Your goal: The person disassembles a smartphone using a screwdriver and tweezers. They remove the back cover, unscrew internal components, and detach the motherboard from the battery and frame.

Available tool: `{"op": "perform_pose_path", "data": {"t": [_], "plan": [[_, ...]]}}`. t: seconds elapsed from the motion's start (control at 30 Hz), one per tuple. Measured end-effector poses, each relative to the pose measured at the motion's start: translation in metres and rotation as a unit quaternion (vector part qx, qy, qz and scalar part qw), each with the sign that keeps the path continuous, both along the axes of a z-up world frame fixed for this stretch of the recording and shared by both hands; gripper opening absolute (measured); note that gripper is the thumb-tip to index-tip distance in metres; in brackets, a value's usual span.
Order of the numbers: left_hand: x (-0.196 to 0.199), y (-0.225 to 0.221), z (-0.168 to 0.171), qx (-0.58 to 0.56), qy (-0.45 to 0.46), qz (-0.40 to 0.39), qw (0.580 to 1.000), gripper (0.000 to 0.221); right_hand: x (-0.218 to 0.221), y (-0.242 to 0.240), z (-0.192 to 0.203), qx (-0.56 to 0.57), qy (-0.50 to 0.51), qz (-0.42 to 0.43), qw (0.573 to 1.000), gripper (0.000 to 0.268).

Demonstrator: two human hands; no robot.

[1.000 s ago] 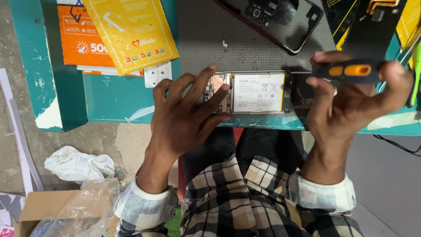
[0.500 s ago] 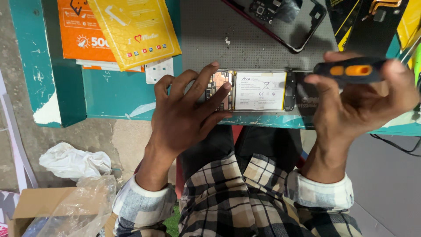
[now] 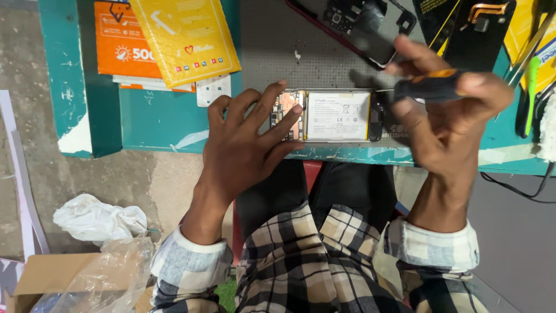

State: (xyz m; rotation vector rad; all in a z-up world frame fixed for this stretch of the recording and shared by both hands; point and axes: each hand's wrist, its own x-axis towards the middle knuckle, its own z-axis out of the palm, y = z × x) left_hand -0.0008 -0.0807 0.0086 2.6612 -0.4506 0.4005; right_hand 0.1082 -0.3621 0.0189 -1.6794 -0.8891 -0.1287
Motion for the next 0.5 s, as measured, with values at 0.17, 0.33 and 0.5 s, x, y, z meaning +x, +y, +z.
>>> {"op": "perform_pose_path", "data": {"t": [0.17, 0.33, 0.5], "plan": [[0.0, 0.0, -0.001, -0.004, 0.0, -0.003, 1.0, 0.049, -0.002, 0.012, -0.012, 0.023, -0.038, -0.058, 0.997, 0.077], [0.0, 0.001, 0.0, -0.006, 0.0, -0.002, 1.0, 0.048, -0.012, 0.008, -0.015, 0.002, -0.01, -0.112, 0.994, 0.073], [-0.001, 0.0, 0.002, -0.005, -0.002, 0.001, 1.0, 0.049, -0.01, 0.004, -0.005, -0.018, 0.013, -0.074, 0.997, 0.068]]}}
